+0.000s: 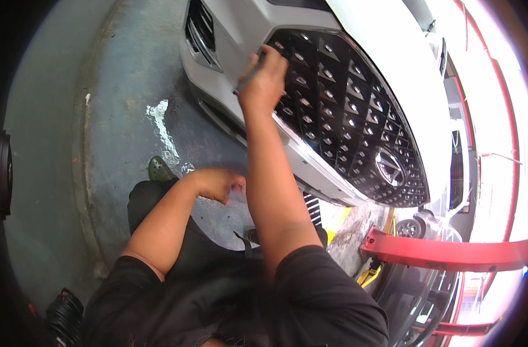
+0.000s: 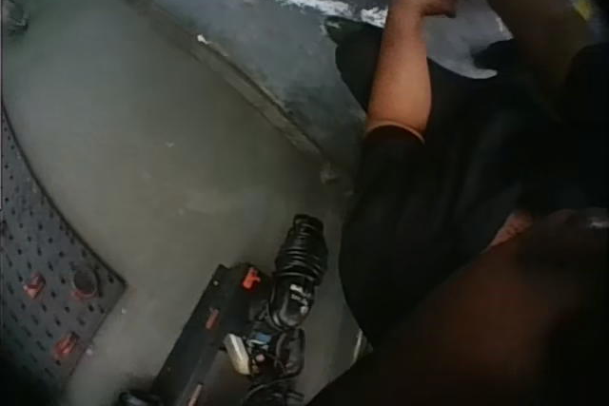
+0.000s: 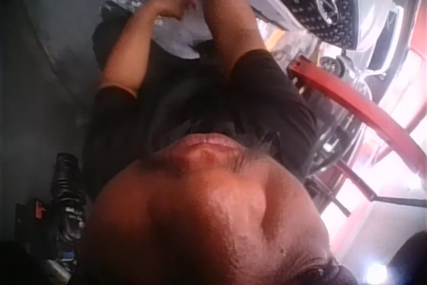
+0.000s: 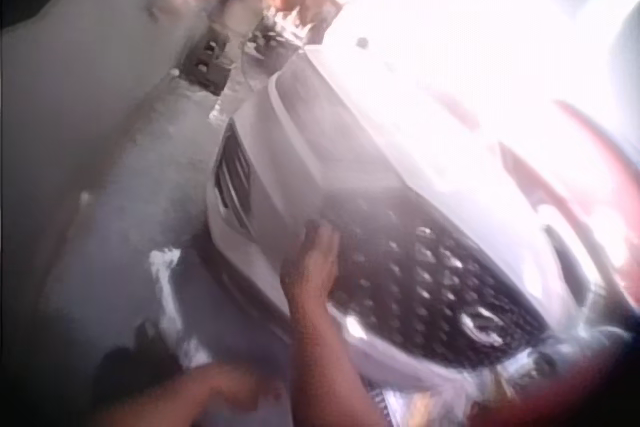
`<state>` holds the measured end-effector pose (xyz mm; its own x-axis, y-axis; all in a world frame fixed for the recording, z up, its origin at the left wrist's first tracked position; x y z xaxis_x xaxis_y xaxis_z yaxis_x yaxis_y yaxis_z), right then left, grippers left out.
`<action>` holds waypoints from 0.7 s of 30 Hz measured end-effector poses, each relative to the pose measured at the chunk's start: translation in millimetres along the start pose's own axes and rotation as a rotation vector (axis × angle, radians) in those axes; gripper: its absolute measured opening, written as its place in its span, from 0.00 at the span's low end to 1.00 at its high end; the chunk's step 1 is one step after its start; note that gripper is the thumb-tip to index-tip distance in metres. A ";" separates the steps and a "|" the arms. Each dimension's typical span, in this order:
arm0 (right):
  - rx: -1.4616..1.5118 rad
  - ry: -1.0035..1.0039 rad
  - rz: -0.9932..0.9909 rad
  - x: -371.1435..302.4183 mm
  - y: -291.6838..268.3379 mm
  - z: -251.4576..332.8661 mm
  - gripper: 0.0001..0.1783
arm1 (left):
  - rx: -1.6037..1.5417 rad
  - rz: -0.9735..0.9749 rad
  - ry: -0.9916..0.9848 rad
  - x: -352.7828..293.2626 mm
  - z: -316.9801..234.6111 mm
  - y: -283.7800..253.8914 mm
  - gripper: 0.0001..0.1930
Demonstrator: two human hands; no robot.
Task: The person applies a liquid coating to the front bumper and grille of a white car using a small brush and a spray bottle. They repeatedly dip the brush into the bottle and paint the surface, occasionally moving around the vehicle to access different sections.
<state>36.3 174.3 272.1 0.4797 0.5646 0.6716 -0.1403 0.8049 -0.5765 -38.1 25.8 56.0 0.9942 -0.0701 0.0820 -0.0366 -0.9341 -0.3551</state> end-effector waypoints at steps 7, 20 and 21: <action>0.038 0.081 0.219 -25.9 -32.9 -21.3 0.16 | 0.067 -0.114 -0.087 -13.9 8.7 -17.9 0.30; 0.580 0.925 0.631 -174.7 -152.3 -210.0 0.22 | 0.211 -0.648 -0.101 -28.3 -38.4 -64.2 0.30; 0.655 0.977 0.652 -191.0 -157.6 -217.6 0.22 | 0.176 -0.674 -0.098 -27.3 -34.7 -60.0 0.30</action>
<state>155.2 -100.1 133.5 0.5451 0.7361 -0.4013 -0.8319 0.5343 -0.1497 -66.6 71.6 107.4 0.7991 0.5438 0.2563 0.5997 -0.6915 -0.4026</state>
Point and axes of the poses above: each hand's wrist, its own x-axis towards the middle knuckle, its own y-axis out of the palm, z = x × y, the point moved 9 cm from there along x, towards the middle knuckle, and after that the axes turned 14 degrees about y, right-handed, at the moved point
